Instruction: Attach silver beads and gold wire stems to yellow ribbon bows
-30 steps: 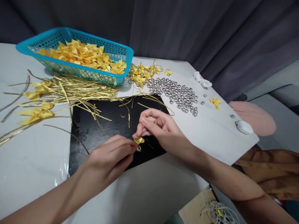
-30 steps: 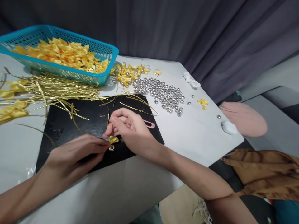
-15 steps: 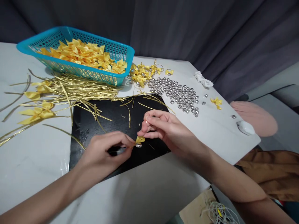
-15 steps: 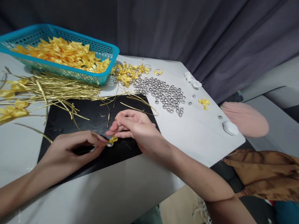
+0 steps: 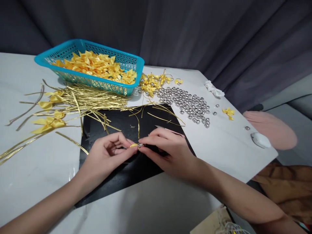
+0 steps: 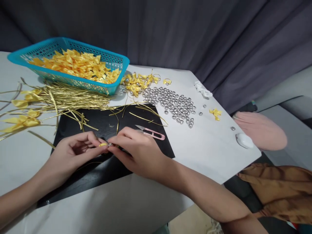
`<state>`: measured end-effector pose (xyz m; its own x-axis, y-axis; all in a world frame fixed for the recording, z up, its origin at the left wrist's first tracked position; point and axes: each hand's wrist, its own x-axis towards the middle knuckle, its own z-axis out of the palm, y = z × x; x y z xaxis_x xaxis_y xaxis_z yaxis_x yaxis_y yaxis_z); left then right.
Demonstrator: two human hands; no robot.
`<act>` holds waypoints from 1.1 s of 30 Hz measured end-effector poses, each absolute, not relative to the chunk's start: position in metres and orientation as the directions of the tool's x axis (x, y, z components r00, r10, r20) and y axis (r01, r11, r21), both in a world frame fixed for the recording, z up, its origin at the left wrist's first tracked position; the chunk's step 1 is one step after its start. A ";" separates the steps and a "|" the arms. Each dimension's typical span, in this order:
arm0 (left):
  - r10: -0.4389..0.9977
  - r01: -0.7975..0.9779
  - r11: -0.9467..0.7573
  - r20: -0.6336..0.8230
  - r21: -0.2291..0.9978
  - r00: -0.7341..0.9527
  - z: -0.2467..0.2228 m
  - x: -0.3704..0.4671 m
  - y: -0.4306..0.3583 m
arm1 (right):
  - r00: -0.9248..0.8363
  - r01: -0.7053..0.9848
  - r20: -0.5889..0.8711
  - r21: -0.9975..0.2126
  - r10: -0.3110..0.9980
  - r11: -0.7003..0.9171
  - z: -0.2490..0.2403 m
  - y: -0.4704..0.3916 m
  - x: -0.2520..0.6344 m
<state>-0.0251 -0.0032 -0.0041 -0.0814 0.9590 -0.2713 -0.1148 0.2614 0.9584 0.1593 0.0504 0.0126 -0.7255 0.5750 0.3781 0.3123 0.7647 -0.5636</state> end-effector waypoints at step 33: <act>0.967 -0.215 0.237 -0.252 0.947 -0.043 -0.016 -0.035 -0.004 | -0.674 0.196 0.432 -0.677 0.599 0.709 -0.002 0.053 0.152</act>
